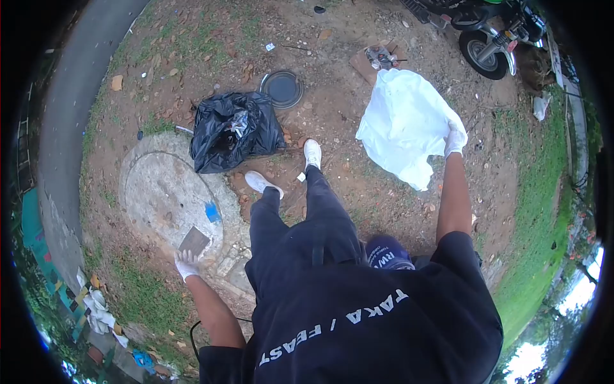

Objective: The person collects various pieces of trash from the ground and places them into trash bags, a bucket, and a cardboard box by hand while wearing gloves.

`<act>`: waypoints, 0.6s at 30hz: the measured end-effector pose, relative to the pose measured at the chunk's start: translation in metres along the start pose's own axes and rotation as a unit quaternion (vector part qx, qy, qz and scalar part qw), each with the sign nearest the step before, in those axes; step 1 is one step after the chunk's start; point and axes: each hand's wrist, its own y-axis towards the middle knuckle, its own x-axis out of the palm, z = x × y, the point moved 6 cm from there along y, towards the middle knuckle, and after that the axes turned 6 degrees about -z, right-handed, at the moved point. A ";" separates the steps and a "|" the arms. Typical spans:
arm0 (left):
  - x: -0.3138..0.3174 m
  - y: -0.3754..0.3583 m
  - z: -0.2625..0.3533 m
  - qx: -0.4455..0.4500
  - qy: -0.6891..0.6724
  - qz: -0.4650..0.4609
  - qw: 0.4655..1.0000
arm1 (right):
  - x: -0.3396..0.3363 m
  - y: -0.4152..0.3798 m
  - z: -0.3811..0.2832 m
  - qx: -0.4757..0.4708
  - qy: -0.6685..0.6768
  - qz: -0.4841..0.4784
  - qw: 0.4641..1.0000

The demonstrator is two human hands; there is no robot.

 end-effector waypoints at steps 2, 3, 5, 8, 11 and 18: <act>0.025 0.015 0.004 -0.025 0.025 -0.007 0.999 | 0.007 -0.023 -0.012 0.032 0.000 0.003 0.999; 0.036 0.031 0.009 -0.028 0.035 -0.010 0.999 | 0.013 -0.038 -0.020 0.038 0.000 0.011 0.999; 0.051 0.065 0.008 -0.056 0.057 -0.048 0.996 | 0.023 -0.067 -0.031 0.010 0.019 -0.001 1.000; 0.099 0.087 0.026 -0.057 0.079 -0.056 0.994 | 0.013 -0.077 -0.005 0.036 0.039 0.010 0.999; 0.141 0.122 0.048 -0.034 0.073 -0.086 0.993 | 0.009 -0.091 -0.010 0.027 0.089 0.039 0.995; 0.183 0.231 0.118 0.003 0.061 -0.191 0.980 | 0.032 -0.184 -0.060 0.005 0.049 0.103 0.993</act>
